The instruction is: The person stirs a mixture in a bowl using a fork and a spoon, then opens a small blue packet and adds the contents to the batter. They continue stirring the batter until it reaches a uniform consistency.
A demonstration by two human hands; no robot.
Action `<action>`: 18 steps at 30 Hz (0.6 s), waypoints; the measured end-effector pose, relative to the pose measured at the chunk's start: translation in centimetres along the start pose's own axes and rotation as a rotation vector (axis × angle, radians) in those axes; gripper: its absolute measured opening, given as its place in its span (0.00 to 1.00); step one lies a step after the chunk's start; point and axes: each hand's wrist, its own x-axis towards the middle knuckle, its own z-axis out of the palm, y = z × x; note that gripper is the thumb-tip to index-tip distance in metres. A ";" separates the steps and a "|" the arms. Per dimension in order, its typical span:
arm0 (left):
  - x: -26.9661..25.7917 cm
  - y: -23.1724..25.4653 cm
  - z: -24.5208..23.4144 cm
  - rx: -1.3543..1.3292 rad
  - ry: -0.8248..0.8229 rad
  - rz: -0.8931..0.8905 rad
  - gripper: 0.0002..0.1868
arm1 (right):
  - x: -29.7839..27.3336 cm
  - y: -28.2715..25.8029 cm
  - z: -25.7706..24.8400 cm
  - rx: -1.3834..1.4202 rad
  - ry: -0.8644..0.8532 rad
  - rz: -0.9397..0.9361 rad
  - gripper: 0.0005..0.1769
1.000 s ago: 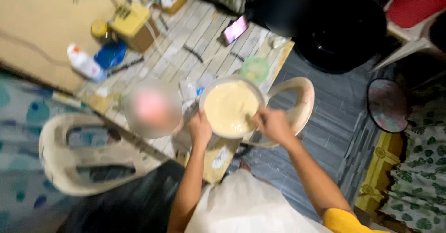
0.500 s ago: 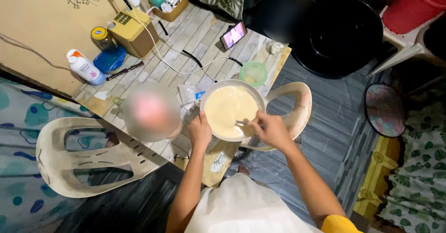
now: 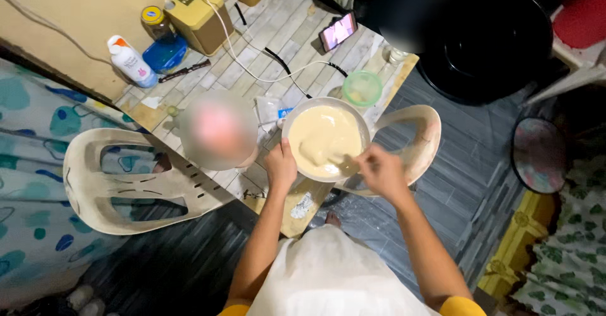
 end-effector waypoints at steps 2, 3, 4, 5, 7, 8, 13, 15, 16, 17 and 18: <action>-0.4 0.0 -0.4 -0.020 0.007 0.001 0.30 | -0.4 0.1 0.0 0.106 0.045 0.136 0.11; -0.7 0.1 -0.4 -0.020 0.011 -0.006 0.30 | 0.0 0.3 0.0 -0.012 0.079 0.074 0.11; -1.0 0.2 -0.4 -0.033 0.014 0.004 0.29 | 0.2 0.3 0.0 -0.129 0.112 0.010 0.12; -0.8 0.4 -0.6 -0.045 0.018 0.021 0.29 | 0.0 0.0 0.1 -0.127 0.112 0.007 0.12; -0.5 0.7 -0.9 -0.054 0.021 0.016 0.29 | -0.6 -0.7 0.0 0.091 -0.043 -0.034 0.10; -0.5 0.8 -0.9 -0.065 0.020 0.011 0.30 | -0.2 -0.8 -0.2 0.090 -0.052 -0.035 0.10; -0.9 0.9 -1.2 -0.036 0.048 0.036 0.29 | -0.4 -1.9 -0.5 0.009 -0.095 -0.226 0.10; -1.0 1.3 -1.5 -0.033 0.053 0.035 0.29 | 0.5 -2.1 -1.0 -0.016 0.029 -0.109 0.11; -1.0 1.4 -1.6 -0.041 0.041 0.023 0.29 | 0.7 -2.2 -1.1 -0.041 0.155 0.010 0.12; -1.3 1.3 -1.6 -0.051 0.029 0.008 0.29 | 0.6 -2.2 -1.0 -0.043 0.151 0.012 0.12; -1.7 1.2 -1.6 -0.051 0.028 0.004 0.29 | 0.4 -2.3 -0.7 -0.069 0.048 -0.068 0.09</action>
